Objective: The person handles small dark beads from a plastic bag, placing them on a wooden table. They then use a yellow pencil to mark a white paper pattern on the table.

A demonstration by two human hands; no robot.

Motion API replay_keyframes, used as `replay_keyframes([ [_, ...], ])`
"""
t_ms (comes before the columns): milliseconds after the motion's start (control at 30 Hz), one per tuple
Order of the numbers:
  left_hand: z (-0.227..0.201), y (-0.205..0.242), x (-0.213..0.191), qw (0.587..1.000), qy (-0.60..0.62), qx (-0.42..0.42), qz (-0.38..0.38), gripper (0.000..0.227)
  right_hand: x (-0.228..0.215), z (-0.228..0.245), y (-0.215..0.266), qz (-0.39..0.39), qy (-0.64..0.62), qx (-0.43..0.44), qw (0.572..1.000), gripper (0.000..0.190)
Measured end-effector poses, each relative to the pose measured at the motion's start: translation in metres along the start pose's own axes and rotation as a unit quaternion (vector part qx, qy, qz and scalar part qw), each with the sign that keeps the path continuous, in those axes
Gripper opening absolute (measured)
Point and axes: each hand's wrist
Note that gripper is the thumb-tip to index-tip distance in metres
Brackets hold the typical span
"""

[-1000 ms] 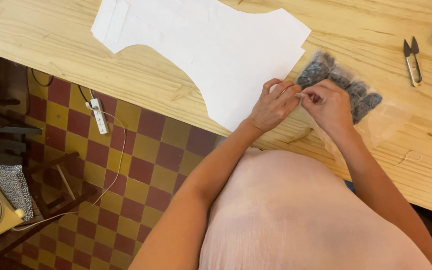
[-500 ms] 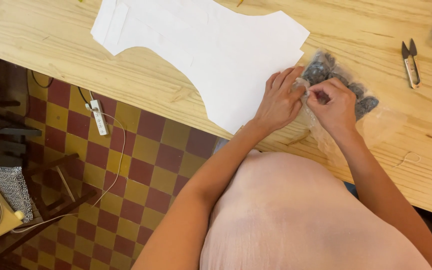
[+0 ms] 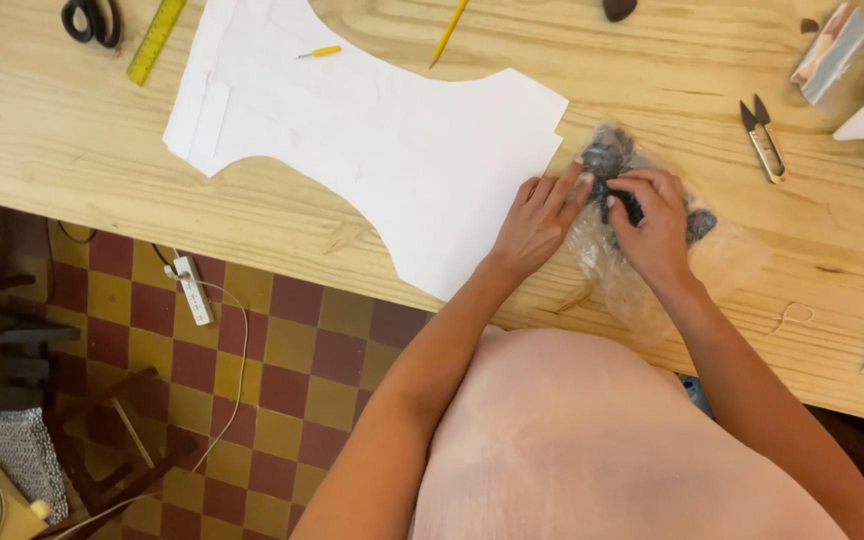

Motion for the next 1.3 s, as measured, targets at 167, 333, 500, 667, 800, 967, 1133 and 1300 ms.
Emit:
replay_keyframes([
  [167,0.001,-0.004,0.0,0.998,-0.04,-0.039,0.029,0.027,0.007,-0.004,0.002,0.006,0.019,-0.002,1.0,0.026],
  [333,0.004,-0.005,0.001,0.999,0.0,0.006,0.053,0.03,0.014,-0.018,0.007,0.011,0.026,-0.002,1.0,0.027],
  [500,0.002,-0.006,0.017,0.998,-0.022,-0.015,0.053,0.025,0.014,-0.025,0.006,0.032,0.026,-0.005,0.999,0.035],
  [667,0.007,-0.006,0.032,0.996,-0.019,-0.022,0.081,0.02,0.011,-0.017,0.004,0.029,0.021,-0.005,0.999,0.034],
  [800,0.012,-0.011,0.023,0.995,-0.008,0.004,0.098,0.021,0.012,-0.02,0.004,0.033,0.019,-0.006,0.999,0.034],
  [967,0.017,-0.009,0.029,0.989,0.006,-0.005,0.148,0.02,0.012,-0.021,0.005,0.037,0.019,-0.004,0.999,0.034],
  [1133,0.028,-0.022,0.002,0.965,0.087,-0.073,0.236,0.014,0.012,-0.019,0.004,0.043,0.022,-0.003,0.999,0.031],
  [1300,0.029,-0.052,-0.063,0.817,0.382,-0.33,0.278,0.019,0.016,-0.015,0.004,0.047,0.077,0.005,0.996,0.027],
])
Point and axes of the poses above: each hand's wrist, its own y-axis away from the middle knuckle, its own x-axis out of the palm, z = x × y, and after that the axes turned 2 degrees about -y, right-handed
